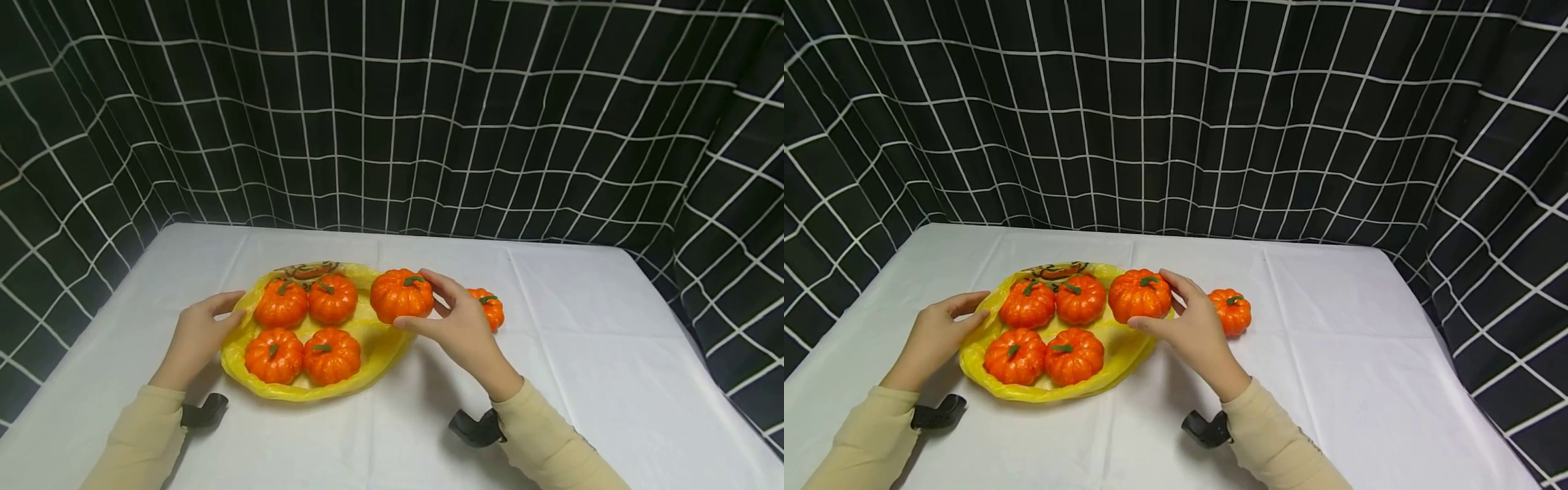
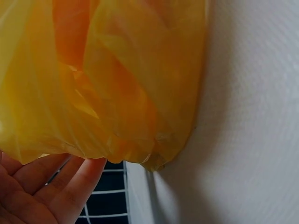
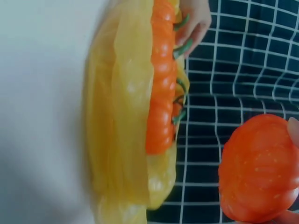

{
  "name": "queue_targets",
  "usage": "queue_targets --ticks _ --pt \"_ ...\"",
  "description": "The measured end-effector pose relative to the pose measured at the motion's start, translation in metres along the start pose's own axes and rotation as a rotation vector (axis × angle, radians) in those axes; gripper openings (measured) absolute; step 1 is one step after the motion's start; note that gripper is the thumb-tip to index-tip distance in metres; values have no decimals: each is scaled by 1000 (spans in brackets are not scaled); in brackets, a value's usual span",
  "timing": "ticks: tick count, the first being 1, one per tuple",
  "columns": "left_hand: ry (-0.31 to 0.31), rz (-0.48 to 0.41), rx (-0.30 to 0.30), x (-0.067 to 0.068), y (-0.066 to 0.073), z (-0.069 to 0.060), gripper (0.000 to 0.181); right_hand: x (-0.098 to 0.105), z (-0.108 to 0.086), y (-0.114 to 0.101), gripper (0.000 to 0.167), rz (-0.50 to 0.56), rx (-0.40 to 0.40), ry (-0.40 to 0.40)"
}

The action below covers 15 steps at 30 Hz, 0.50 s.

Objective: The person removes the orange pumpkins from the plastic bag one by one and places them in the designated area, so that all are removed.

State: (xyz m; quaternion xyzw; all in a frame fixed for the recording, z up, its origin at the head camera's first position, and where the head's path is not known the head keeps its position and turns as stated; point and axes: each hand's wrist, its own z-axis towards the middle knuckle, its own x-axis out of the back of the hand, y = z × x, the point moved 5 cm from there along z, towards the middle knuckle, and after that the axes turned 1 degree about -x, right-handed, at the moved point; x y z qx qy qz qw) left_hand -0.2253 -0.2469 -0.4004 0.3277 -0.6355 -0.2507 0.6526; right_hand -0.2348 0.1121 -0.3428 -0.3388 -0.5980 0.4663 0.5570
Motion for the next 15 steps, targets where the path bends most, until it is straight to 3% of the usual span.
queue_targets --ticks 7,15 --pt "-16 20 9 -1 -1 0 48 30 -16 9 85 54 -32 50" --pt "-27 34 21 -2 -1 2 49 62 -31 17 85 -31 -65 115"
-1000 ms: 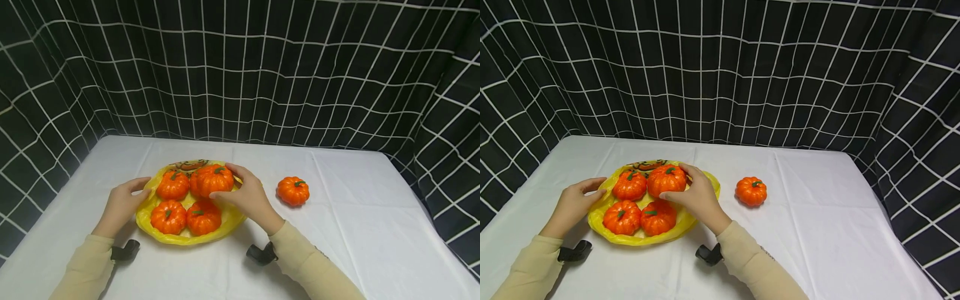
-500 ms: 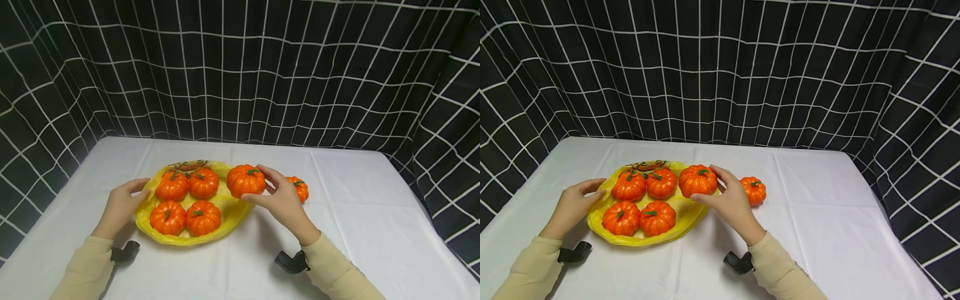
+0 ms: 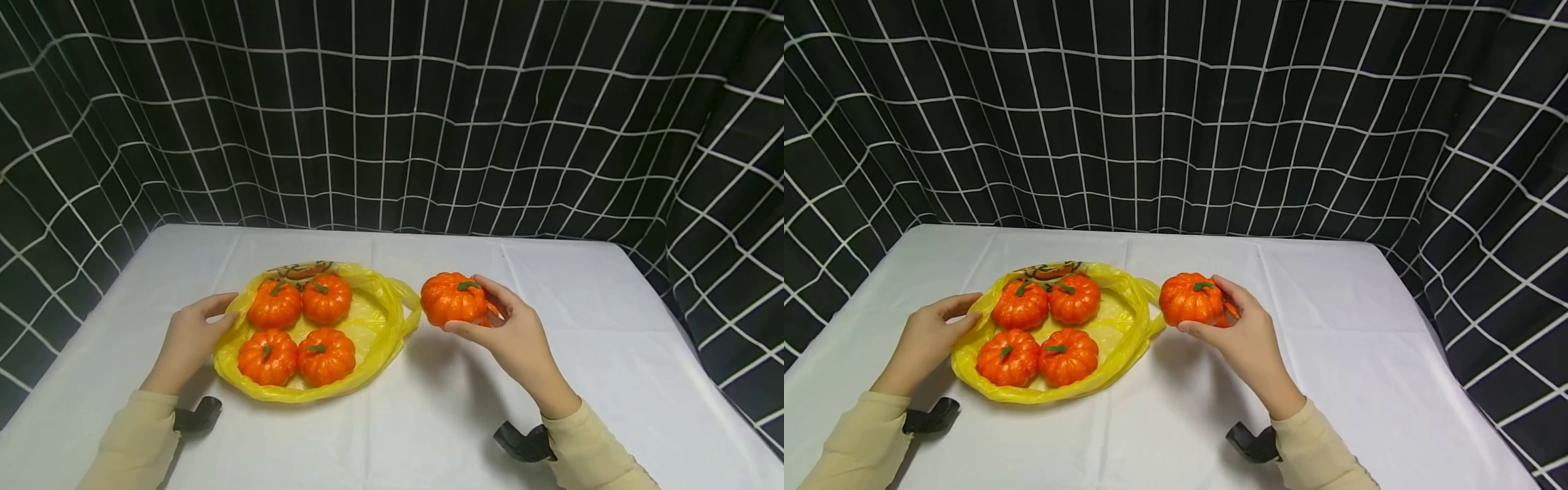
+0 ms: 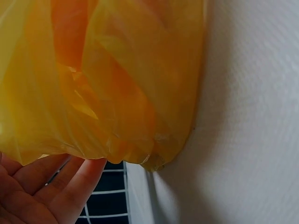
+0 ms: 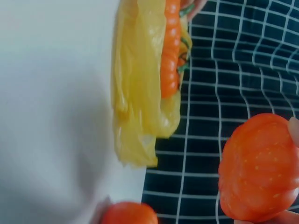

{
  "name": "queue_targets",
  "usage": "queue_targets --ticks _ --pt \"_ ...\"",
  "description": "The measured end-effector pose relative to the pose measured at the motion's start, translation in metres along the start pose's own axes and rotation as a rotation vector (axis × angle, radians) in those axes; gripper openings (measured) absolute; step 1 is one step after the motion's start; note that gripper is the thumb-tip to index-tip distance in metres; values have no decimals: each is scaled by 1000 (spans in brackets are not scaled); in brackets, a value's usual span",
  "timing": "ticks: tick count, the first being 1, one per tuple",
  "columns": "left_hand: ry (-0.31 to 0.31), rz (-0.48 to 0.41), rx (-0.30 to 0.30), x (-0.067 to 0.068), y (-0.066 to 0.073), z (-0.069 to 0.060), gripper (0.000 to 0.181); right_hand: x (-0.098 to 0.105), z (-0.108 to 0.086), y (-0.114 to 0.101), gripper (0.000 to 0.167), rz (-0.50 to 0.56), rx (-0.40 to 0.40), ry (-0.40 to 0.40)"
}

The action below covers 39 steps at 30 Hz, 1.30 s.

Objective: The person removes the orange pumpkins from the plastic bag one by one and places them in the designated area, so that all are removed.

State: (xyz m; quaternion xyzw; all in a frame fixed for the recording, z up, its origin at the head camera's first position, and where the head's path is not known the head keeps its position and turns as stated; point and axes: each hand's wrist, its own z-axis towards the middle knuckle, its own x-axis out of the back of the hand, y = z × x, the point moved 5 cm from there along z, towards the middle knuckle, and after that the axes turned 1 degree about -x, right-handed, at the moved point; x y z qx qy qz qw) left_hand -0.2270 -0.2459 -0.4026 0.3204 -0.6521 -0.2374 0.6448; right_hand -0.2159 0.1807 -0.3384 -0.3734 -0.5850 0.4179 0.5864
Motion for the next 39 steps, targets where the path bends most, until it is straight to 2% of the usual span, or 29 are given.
queue_targets --ticks 8,14,26,32,39 --pt "6 -3 -6 0 -2 1 49 30 -4 4 85 -105 10 78" --pt "8 -2 -7 1 -1 0 49 48 -6 9 86 -125 7 158" --pt "6 -6 -18 0 -1 0 49 83 -7 27 89 -166 -67 265" --pt "5 -8 -14 0 -1 0 49 95 -9 33 89 -175 -88 298" --pt "4 -5 -15 0 0 -1 48 105 -5 46 89 -139 -147 300"
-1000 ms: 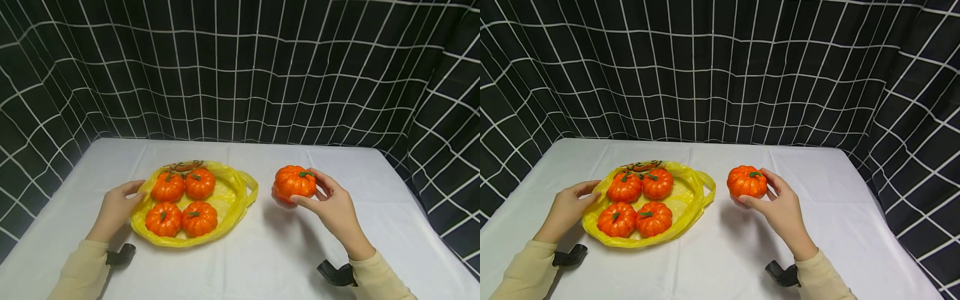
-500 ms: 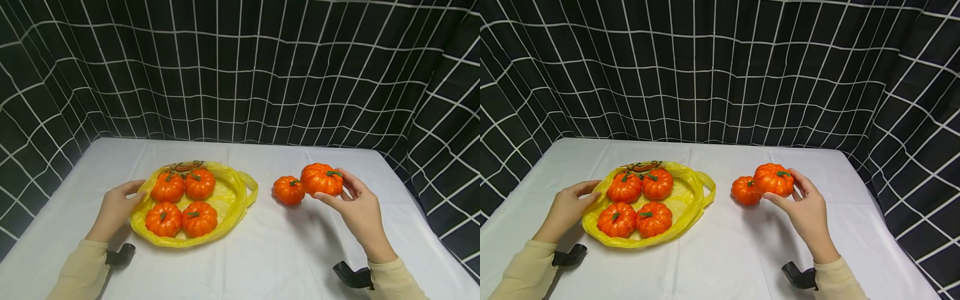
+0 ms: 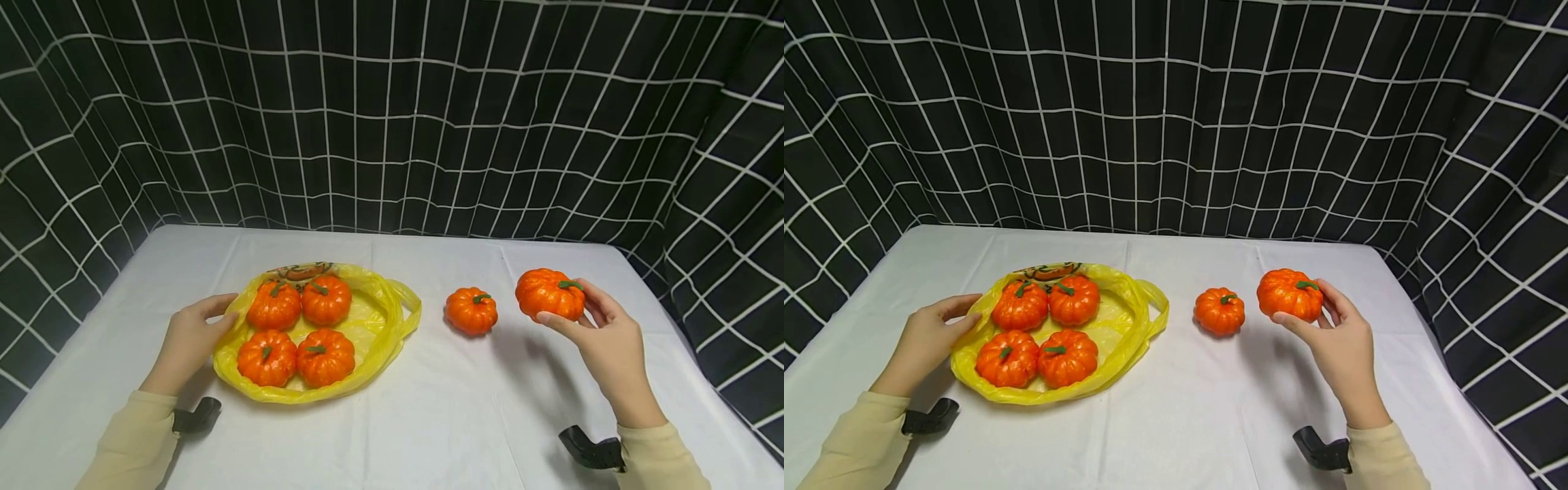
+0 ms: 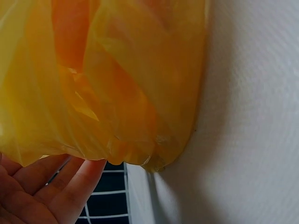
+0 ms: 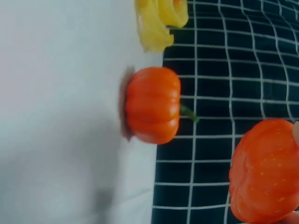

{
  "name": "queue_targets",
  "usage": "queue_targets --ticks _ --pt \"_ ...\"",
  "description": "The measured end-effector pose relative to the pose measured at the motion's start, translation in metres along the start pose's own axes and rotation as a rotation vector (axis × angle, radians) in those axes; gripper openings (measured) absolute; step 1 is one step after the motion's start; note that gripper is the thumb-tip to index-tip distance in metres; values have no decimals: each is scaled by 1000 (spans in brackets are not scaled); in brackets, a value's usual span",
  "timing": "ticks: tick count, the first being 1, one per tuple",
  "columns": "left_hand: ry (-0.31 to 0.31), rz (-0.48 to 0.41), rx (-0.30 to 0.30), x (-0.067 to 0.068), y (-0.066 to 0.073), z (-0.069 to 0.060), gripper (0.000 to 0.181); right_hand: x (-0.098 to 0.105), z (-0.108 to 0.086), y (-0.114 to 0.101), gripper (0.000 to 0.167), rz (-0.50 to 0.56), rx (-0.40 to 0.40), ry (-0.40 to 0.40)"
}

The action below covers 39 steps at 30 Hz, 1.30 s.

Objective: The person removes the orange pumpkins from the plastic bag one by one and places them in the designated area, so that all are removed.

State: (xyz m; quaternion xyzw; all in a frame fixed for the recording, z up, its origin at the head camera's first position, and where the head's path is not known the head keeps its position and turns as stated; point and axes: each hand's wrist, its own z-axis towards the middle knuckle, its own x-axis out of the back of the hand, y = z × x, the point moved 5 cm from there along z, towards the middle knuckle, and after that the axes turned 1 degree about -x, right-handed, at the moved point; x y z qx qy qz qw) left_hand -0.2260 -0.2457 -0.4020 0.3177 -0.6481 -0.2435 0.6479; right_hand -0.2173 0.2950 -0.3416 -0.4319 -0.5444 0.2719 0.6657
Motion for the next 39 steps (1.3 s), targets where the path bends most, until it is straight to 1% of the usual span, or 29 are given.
queue_targets --ticks 5,12,18,29,39 --pt "-2 -2 2 0 0 0 49 2 7 11 91 7 -41 8" --pt "1 -2 1 0 0 0 48 1 17 26 93 -26 -76 9" --pt "5 -1 -3 0 1 0 48 -1 26 36 92 -38 -99 -10" --pt "10 -2 -10 1 1 -1 48 -11 42 50 95 -34 -148 -70" --pt "1 -6 2 0 0 0 48 -17 47 52 92 -46 -134 -95"
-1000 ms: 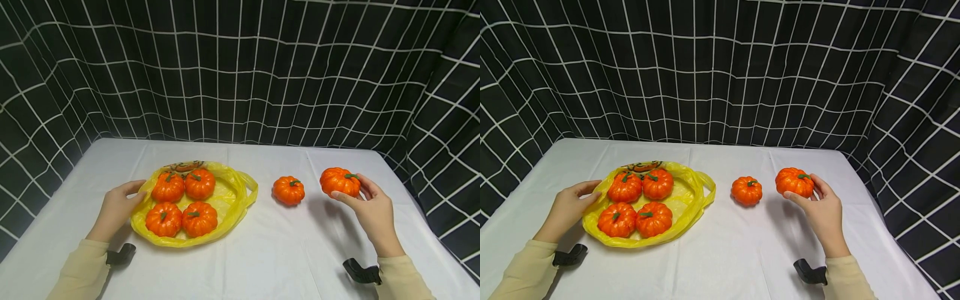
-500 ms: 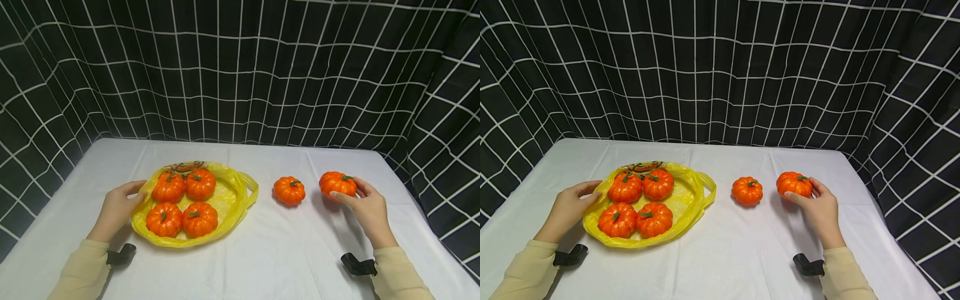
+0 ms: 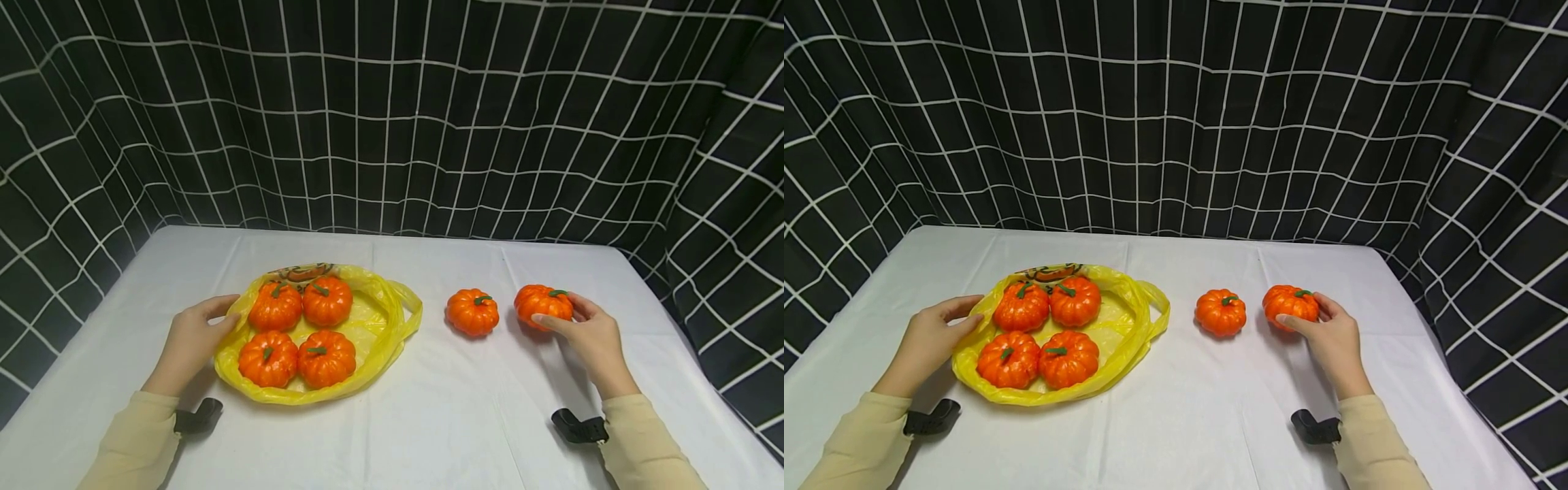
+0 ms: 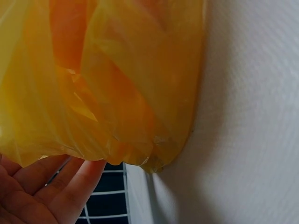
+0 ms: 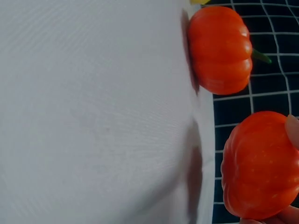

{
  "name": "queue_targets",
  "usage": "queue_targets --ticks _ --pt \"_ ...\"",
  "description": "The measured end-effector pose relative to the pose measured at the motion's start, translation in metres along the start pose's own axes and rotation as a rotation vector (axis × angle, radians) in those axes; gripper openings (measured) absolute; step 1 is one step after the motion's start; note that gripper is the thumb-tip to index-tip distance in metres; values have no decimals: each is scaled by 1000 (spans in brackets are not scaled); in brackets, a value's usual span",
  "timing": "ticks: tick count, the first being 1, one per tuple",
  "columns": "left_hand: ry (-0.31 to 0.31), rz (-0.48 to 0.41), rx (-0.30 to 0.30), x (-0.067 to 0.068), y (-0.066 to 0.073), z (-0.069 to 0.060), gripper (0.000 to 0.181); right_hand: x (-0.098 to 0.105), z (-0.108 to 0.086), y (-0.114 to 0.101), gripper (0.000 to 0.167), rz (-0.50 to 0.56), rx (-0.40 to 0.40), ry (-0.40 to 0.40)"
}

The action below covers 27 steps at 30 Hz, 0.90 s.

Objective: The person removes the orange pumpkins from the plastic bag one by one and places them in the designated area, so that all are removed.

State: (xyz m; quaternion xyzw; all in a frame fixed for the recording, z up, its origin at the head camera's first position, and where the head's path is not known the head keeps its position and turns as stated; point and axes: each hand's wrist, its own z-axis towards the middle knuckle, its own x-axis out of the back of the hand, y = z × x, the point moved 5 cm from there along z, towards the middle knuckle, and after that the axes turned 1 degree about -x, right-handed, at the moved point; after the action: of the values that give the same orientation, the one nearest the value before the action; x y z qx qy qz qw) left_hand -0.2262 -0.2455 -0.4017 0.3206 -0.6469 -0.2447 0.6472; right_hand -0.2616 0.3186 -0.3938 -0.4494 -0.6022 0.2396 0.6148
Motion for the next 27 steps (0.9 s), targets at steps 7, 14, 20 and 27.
queue_targets --ticks 7,14,20,27 --pt "1 4 0 0 2 -1 48 -5 3 2 93 -2 -16 -27" --pt "9 3 -16 1 2 -2 48 -6 4 7 92 -9 -42 -33" --pt "-12 -3 14 0 1 -1 49 -7 5 11 93 -1 -52 -43" --pt "-8 -1 11 0 1 -1 49 -8 5 13 92 2 -56 -51"
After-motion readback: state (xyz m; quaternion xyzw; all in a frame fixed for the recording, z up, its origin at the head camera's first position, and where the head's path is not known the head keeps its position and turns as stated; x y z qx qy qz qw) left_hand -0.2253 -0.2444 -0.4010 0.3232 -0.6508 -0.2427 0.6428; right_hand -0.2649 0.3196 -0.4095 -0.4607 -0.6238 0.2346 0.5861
